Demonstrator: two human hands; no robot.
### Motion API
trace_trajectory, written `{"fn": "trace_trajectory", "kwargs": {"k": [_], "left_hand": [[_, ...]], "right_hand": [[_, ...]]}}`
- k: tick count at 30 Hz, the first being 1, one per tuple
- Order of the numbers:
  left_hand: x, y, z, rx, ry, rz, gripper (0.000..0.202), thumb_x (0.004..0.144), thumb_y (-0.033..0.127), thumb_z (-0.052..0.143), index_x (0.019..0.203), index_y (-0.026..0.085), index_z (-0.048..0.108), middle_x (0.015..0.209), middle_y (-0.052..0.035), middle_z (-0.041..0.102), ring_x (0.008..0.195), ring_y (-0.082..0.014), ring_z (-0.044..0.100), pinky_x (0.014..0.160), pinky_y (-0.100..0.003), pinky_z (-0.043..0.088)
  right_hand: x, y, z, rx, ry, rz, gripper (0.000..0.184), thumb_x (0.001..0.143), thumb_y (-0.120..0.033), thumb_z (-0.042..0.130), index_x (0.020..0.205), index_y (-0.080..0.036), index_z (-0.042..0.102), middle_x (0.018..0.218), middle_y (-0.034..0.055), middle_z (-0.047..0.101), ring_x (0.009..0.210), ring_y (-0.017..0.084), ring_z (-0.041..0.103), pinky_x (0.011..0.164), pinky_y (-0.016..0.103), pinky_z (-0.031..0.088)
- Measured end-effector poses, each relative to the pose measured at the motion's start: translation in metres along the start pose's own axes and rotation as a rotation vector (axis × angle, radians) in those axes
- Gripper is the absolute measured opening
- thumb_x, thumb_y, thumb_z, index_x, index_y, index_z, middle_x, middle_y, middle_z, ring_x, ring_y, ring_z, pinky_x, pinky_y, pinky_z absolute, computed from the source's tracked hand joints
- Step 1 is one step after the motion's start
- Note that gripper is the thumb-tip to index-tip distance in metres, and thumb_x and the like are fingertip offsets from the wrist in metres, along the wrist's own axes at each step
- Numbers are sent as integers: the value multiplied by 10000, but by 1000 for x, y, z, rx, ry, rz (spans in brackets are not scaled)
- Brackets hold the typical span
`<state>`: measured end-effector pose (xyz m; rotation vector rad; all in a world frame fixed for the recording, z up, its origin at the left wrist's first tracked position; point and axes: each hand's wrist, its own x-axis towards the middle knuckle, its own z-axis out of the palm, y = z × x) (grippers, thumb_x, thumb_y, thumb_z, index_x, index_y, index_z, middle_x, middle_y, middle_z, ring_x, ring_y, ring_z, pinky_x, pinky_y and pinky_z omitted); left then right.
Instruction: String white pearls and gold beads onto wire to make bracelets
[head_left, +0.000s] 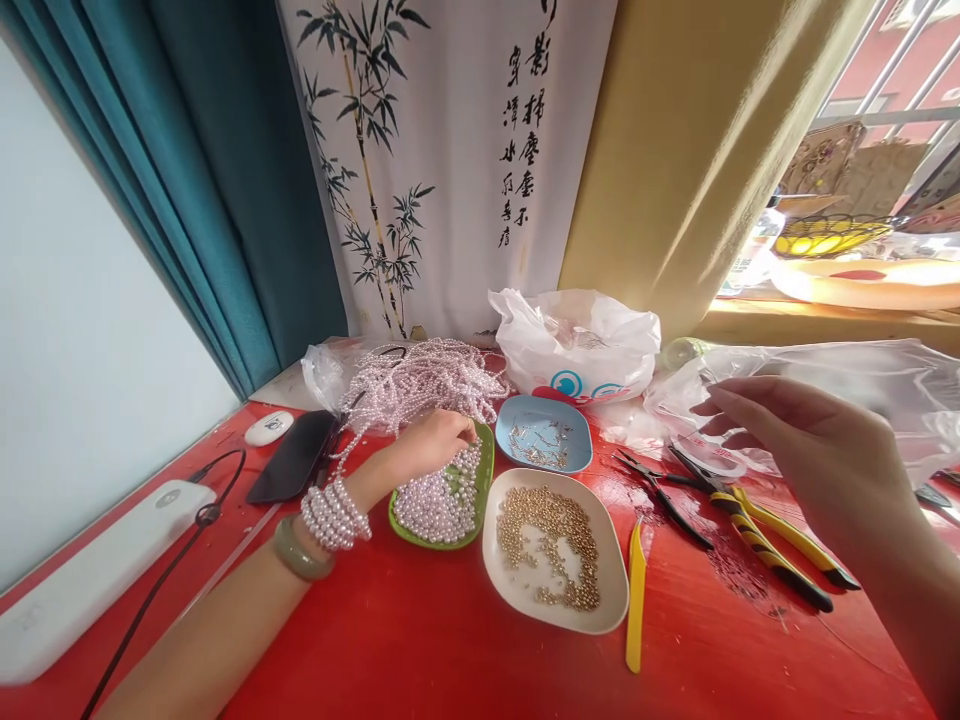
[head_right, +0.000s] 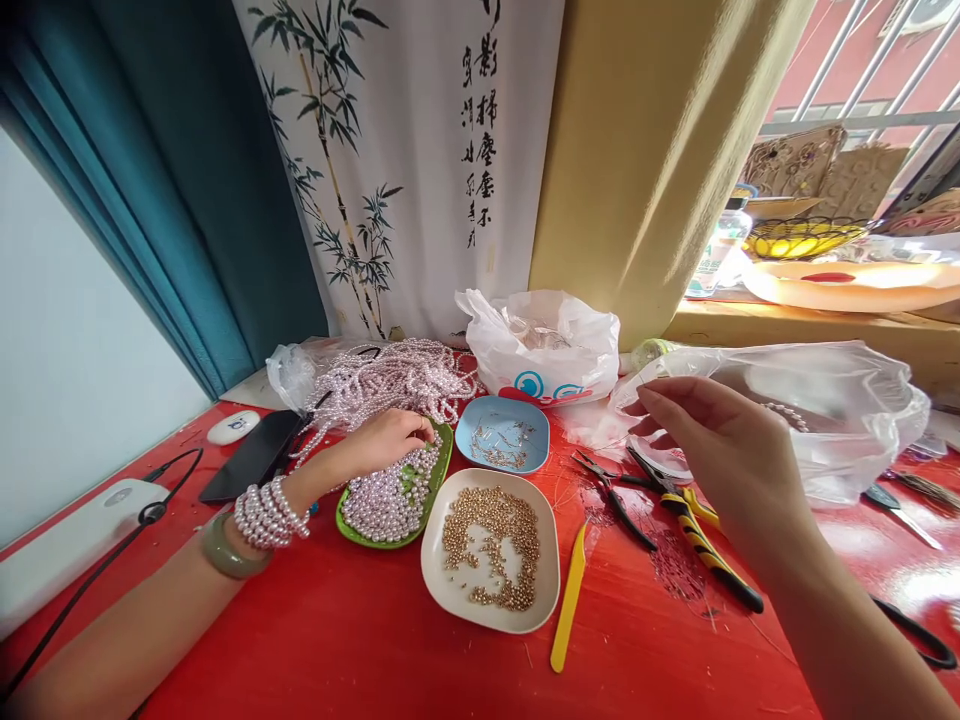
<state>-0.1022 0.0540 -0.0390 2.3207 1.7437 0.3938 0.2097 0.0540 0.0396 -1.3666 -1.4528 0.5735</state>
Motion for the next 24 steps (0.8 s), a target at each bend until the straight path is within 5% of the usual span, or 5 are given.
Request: {"fn": "trace_trajectory", "kwargs": {"k": [5, 11, 18, 24], "left_hand": [[1, 3, -3, -13, 7, 13, 211, 738, 158, 466, 808, 210, 658, 870, -18, 679, 791, -178, 600, 735, -287, 419], [-8, 35, -10, -63, 122, 125, 202, 800, 176, 446, 840, 196, 643, 911, -12, 661, 833, -157, 577, 758, -282, 415], [-25, 67, 11, 58, -117, 439, 203, 774, 135, 484, 880, 207, 642, 807, -31, 660, 772, -177, 586, 631, -259, 423], [-18, 53, -5, -85, -48, 309, 218, 792, 163, 465, 879, 195, 662, 876, -43, 678, 802, -169, 594, 729, -274, 413]], "right_hand": [[-1, -4, 3, 12, -4, -17, 204, 598, -375, 612, 702, -200, 635, 630, 10, 631, 519, 130, 550, 480, 264, 450], [-1, -5, 1, -21, 4, -30, 188, 608, -358, 599, 698, -197, 637, 593, -5, 612, 471, 96, 503, 457, 235, 427], [-3, -6, 3, 16, -30, -66, 149, 646, -317, 588, 686, -178, 622, 586, -10, 597, 470, 80, 484, 445, 211, 409], [-7, -5, 6, 81, -55, -103, 113, 663, -300, 611, 709, -198, 626, 585, -15, 614, 444, 70, 482, 424, 196, 404]]}}
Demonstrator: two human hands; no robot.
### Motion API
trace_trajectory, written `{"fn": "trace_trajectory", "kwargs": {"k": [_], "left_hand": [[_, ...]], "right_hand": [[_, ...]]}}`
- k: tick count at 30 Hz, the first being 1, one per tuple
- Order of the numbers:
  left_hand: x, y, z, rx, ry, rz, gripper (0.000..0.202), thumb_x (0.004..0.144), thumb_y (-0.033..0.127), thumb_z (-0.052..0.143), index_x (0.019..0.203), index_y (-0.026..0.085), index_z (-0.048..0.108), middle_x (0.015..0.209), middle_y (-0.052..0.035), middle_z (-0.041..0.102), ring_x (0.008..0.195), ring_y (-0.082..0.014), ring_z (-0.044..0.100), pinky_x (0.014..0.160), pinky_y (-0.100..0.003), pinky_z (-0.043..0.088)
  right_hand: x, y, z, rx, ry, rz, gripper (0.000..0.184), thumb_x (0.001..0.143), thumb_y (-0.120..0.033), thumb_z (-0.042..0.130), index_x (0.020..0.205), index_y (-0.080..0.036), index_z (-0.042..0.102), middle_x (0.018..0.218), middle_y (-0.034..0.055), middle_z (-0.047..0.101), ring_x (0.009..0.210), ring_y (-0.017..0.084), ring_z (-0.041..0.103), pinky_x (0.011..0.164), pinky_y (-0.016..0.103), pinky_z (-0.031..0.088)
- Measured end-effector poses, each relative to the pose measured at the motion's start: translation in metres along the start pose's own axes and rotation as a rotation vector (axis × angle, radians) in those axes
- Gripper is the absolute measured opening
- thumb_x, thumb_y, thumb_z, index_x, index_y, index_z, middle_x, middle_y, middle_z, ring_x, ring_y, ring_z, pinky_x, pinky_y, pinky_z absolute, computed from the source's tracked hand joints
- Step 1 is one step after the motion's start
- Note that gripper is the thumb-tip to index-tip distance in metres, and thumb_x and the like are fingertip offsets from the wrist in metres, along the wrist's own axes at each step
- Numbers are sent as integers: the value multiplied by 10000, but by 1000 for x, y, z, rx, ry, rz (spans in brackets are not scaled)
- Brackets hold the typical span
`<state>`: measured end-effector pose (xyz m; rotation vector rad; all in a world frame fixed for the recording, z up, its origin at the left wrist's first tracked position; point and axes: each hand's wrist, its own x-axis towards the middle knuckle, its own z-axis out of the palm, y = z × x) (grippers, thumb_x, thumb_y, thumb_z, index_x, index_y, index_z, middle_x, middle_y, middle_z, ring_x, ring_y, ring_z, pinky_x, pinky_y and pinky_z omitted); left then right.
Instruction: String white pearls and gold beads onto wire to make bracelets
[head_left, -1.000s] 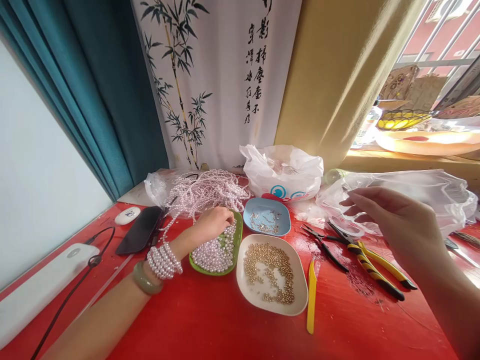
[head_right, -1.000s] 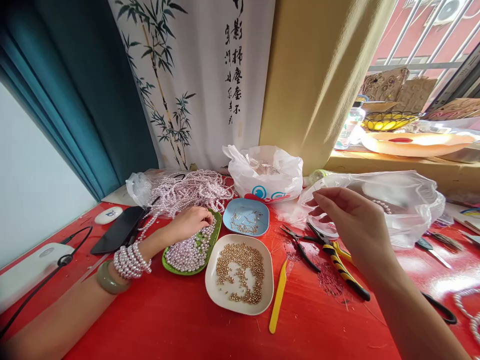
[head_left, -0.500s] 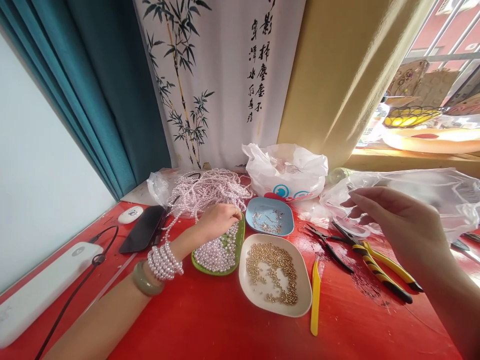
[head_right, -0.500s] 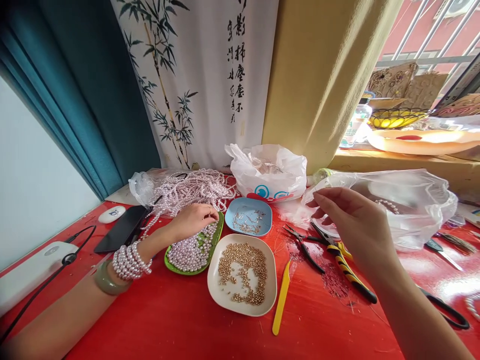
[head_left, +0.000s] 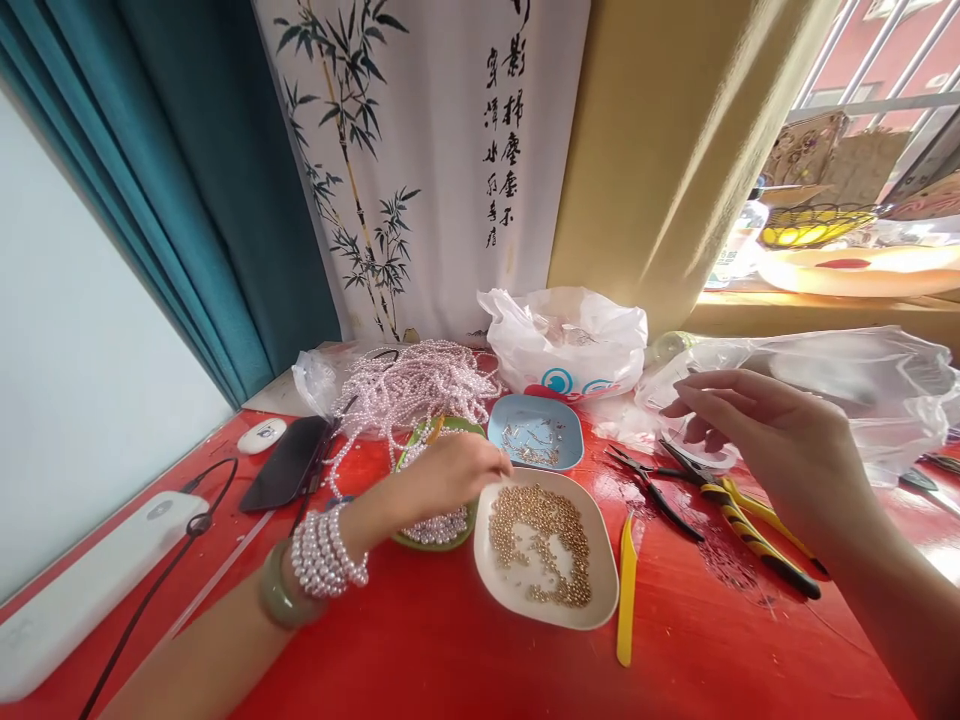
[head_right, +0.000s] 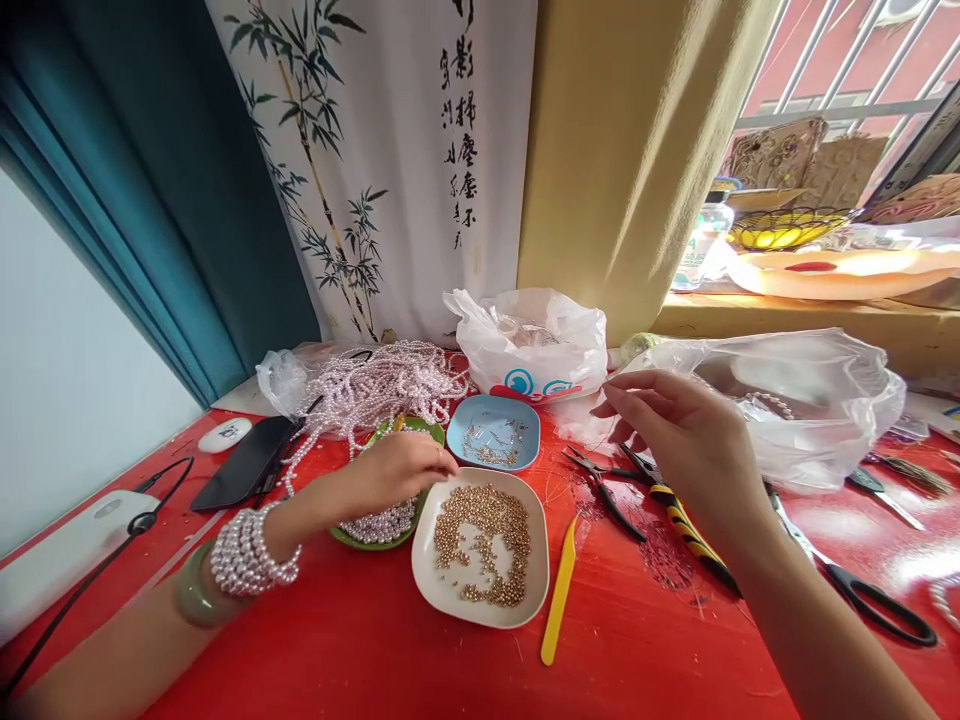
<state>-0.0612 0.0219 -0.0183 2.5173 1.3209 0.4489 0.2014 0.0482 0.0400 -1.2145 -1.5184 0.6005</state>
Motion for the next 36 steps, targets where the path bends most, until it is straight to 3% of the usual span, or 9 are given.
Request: {"fn": "trace_trajectory", "kwargs": {"k": [4, 10, 20, 25, 27, 29, 32, 36], "left_hand": [[-2, -24, -17, 9, 94, -246, 231, 755, 167, 468, 842, 205, 679, 869, -40, 691, 772, -179, 607, 733, -285, 412], [3, -48, 0, 70, 126, -361, 230, 714, 144, 490, 829, 203, 680, 847, -46, 693, 778, -194, 609, 717, -291, 423], [4, -47, 13, 96, 147, -338, 215, 687, 94, 492, 753, 175, 681, 838, -63, 667, 779, -203, 590, 727, -311, 418], [5, -30, 6, 86, 267, -381, 203, 731, 144, 467, 739, 175, 668, 787, -73, 664, 760, -206, 580, 723, -332, 419], [7, -16, 6, -58, 335, -387, 184, 750, 181, 473, 783, 180, 654, 803, -60, 663, 748, -185, 577, 713, -317, 428], [9, 2, 9, -550, 355, -371, 125, 725, 234, 552, 783, 167, 640, 788, -47, 659, 717, -157, 579, 665, -273, 445], [9, 24, 20, -1177, 257, -434, 181, 649, 270, 661, 767, 136, 630, 762, -48, 643, 694, -131, 574, 629, -238, 446], [8, 33, 33, -1455, 251, -519, 209, 577, 240, 732, 722, 124, 637, 741, -37, 633, 671, -99, 564, 597, -193, 423]], "right_hand": [[-3, 1, 3, 24, -41, 48, 170, 666, -348, 619, 753, -202, 632, 562, -1, 628, 422, 73, 476, 410, 200, 404], [-9, -6, 8, -68, -141, 85, 226, 663, -413, 592, 712, -195, 631, 508, -9, 574, 439, 93, 490, 402, 212, 395], [-12, -5, 12, -107, -333, 38, 203, 733, -370, 536, 760, -188, 621, 516, -7, 575, 423, 89, 495, 394, 213, 382], [-15, 4, 22, -142, -358, 7, 195, 756, -353, 507, 746, -190, 614, 543, -13, 595, 452, 99, 522, 430, 210, 404], [-21, 10, 31, -180, -344, -30, 194, 763, -339, 498, 728, -189, 616, 553, -8, 604, 479, 109, 532, 466, 220, 413], [-33, 17, 44, -208, -299, -83, 188, 762, -325, 494, 724, -188, 619, 569, 0, 614, 530, 128, 548, 511, 234, 420], [-53, 28, 62, -182, -226, -160, 166, 772, -280, 464, 727, -186, 593, 639, 10, 627, 554, 129, 539, 529, 234, 414], [-73, 36, 75, -126, -285, -163, 179, 811, -263, 425, 724, -180, 558, 580, -6, 577, 503, 113, 485, 484, 215, 383]]}}
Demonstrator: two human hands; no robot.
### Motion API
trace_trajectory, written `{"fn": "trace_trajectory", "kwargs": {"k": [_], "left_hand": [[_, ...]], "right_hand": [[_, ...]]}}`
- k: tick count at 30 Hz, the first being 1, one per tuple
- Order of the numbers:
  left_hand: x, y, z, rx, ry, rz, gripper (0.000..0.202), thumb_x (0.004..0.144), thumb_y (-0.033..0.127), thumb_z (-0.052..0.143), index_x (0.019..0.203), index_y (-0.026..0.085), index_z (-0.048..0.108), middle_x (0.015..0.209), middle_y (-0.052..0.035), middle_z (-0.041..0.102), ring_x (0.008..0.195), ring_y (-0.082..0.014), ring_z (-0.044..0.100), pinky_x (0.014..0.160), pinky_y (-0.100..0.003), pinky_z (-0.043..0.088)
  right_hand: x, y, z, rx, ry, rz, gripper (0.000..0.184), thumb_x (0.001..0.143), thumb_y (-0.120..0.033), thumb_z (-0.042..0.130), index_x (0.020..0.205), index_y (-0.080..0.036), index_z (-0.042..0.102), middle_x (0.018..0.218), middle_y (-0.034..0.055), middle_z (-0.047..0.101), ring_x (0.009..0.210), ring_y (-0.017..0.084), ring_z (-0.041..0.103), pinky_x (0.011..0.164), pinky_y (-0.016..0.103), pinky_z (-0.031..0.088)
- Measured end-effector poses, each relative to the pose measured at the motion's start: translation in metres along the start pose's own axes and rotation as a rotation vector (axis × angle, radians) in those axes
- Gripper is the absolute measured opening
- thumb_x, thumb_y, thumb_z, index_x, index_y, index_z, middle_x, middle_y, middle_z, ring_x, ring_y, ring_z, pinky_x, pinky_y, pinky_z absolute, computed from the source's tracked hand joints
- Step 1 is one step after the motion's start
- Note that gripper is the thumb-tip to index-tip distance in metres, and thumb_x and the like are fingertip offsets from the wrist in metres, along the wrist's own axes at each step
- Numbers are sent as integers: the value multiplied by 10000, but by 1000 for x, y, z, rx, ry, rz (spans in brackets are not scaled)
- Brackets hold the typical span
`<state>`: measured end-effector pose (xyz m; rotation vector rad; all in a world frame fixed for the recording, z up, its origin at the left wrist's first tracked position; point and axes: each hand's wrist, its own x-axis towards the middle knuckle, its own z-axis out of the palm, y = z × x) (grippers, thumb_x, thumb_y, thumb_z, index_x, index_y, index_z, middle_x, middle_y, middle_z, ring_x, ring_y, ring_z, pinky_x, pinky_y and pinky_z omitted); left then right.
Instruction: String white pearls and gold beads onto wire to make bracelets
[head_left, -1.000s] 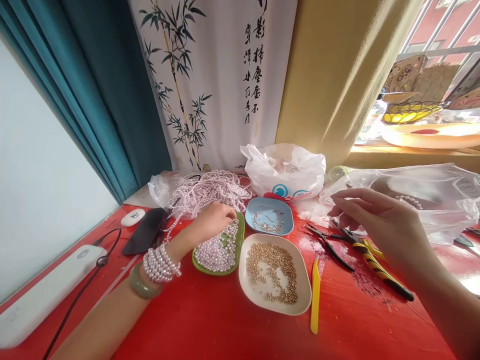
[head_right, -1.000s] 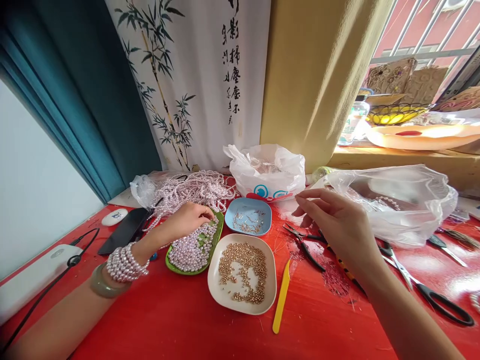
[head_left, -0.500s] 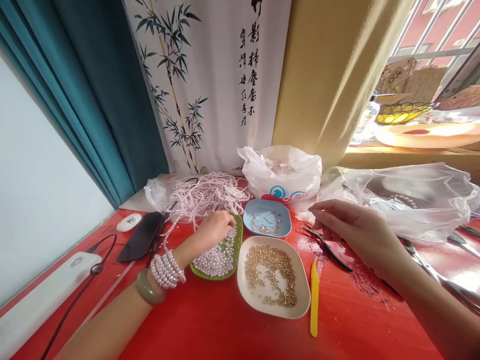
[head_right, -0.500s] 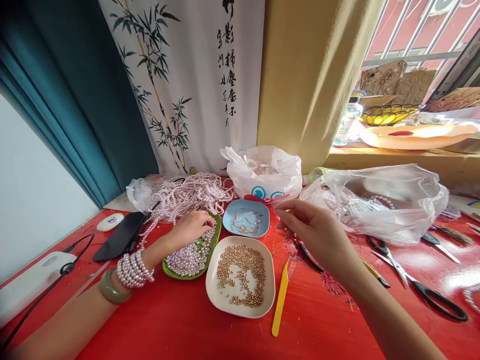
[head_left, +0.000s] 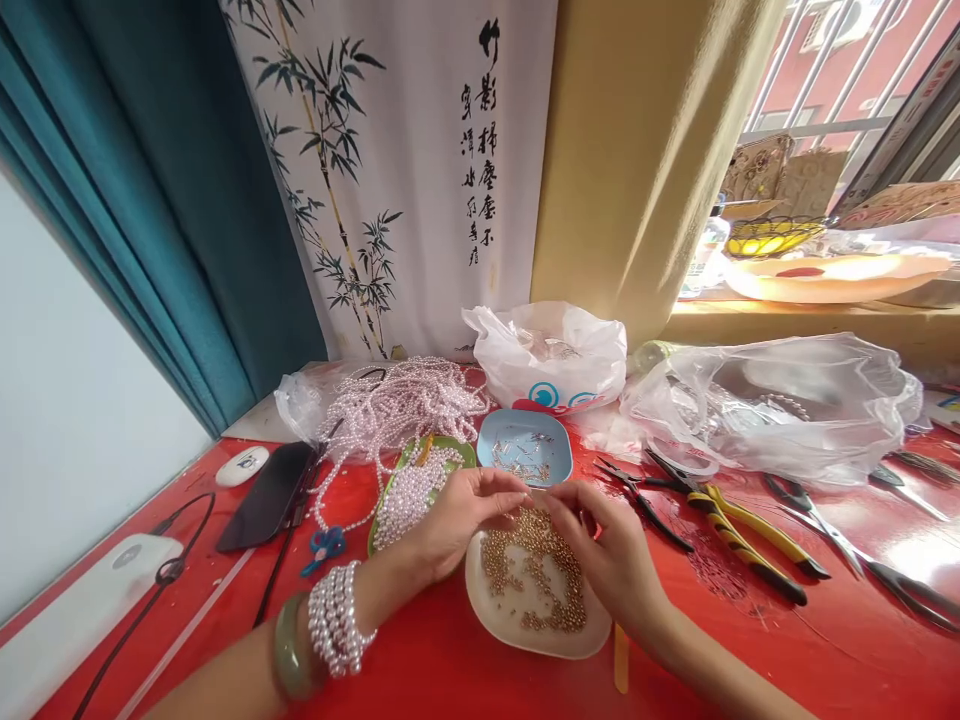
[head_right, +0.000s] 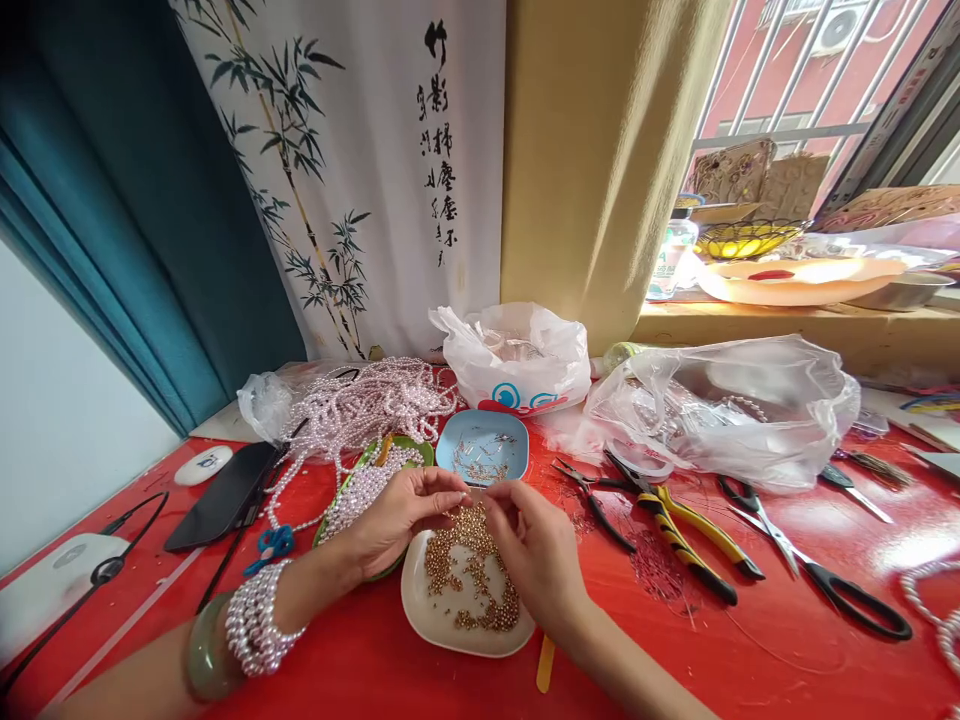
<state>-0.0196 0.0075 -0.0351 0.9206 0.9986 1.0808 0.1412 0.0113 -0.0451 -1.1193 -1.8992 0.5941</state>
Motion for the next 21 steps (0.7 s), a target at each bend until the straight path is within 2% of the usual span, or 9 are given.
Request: {"fn": "trace_trajectory", "kwargs": {"k": [4, 8, 21], "left_hand": [[1, -3, -3, -68, 5, -16, 200, 572, 212, 745, 724, 129, 646, 728, -25, 640, 659, -83, 564, 612, -186, 423], [2, -3, -2, -25, 12, -32, 186, 572, 209, 744, 719, 132, 661, 722, -20, 641, 654, -78, 553, 566, -169, 403], [3, -6, 0, 96, 61, -13, 196, 541, 233, 759, 673, 130, 657, 685, -21, 621, 629, -90, 531, 608, -217, 412]], "right_hand": [[-5, 0, 4, 72, -48, 24, 171, 811, -224, 416, 672, -180, 506, 529, -30, 510, 457, 92, 437, 434, 190, 352], [-5, -1, 4, 56, -55, 11, 169, 793, -211, 423, 632, -186, 465, 494, -48, 463, 425, 80, 406, 419, 180, 336], [-8, 1, 6, -122, 5, -103, 143, 778, -214, 431, 657, -192, 505, 471, -40, 520, 399, 85, 444, 418, 178, 347]]}}
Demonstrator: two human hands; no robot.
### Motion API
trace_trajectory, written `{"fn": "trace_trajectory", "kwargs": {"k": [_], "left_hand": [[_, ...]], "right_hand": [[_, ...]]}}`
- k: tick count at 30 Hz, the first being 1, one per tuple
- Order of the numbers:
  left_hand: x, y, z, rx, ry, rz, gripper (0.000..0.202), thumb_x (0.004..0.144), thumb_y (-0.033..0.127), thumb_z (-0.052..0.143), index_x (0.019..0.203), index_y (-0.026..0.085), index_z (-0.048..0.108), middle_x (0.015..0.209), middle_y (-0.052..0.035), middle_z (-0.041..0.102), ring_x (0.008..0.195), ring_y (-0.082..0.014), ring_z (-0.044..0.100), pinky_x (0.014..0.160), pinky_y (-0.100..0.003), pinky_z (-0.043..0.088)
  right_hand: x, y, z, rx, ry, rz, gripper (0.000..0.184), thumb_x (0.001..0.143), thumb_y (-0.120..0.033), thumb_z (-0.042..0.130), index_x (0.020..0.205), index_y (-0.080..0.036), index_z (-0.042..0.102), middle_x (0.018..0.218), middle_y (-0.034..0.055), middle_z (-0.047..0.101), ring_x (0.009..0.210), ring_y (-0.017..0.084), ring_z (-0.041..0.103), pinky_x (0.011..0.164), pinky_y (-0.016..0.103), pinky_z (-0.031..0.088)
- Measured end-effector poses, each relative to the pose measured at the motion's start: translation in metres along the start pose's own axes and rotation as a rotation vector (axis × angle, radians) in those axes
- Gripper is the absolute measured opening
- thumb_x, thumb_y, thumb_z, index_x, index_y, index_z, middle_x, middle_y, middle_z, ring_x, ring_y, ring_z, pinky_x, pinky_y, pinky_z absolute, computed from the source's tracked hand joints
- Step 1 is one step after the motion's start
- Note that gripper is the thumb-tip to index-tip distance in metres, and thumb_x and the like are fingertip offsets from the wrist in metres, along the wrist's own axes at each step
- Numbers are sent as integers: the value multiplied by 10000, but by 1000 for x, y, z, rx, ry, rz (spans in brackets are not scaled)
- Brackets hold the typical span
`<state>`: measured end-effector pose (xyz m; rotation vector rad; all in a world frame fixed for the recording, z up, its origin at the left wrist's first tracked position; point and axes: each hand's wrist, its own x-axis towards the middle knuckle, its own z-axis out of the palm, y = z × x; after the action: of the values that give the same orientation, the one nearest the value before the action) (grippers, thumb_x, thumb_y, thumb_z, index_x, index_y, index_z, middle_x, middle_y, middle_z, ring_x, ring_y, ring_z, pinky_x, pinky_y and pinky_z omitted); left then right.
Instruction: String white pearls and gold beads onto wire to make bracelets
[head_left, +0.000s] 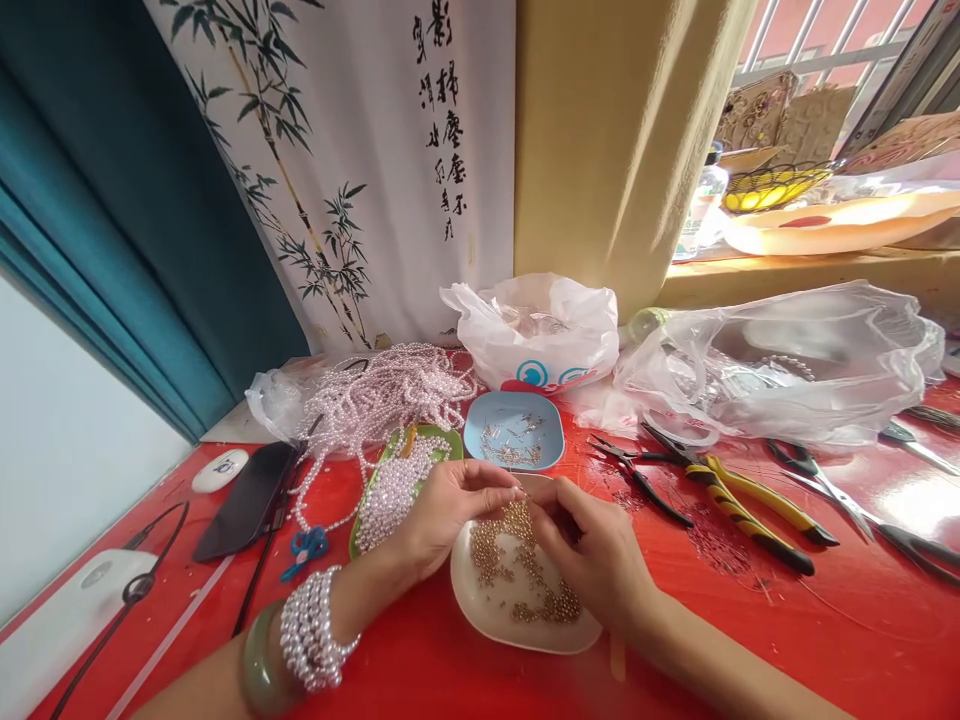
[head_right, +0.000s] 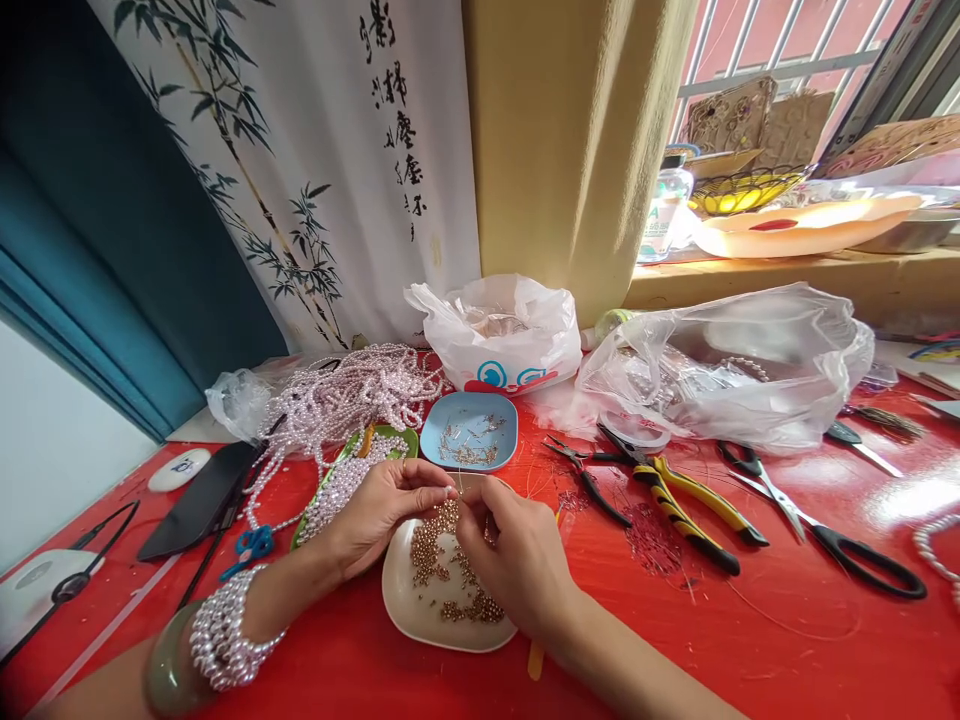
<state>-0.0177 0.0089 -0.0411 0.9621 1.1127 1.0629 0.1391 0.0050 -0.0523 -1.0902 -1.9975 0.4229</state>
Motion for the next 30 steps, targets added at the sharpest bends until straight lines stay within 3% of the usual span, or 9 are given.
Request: {"fn": "trace_trajectory", "kwargs": {"k": [21, 30], "left_hand": [[-3, -2, 0, 53, -13, 69, 157, 556, 211, 738, 663, 143, 645, 672, -4, 612, 628, -95, 522, 634, -228, 412], [-4, -1, 2, 51, -4, 125, 163, 549, 199, 740, 643, 145, 618, 659, 11, 578, 652, -98, 510, 643, -216, 397]], "right_hand": [[-1, -2, 1, -95, 2, 2, 129, 719, -182, 420, 608, -206, 480, 485, -33, 564, 382, 91, 463, 416, 186, 360], [-1, 0, 1, 20, -79, 4, 158, 824, -222, 409, 769, -205, 556, 629, 1, 635, 480, 106, 531, 467, 194, 402]]}}
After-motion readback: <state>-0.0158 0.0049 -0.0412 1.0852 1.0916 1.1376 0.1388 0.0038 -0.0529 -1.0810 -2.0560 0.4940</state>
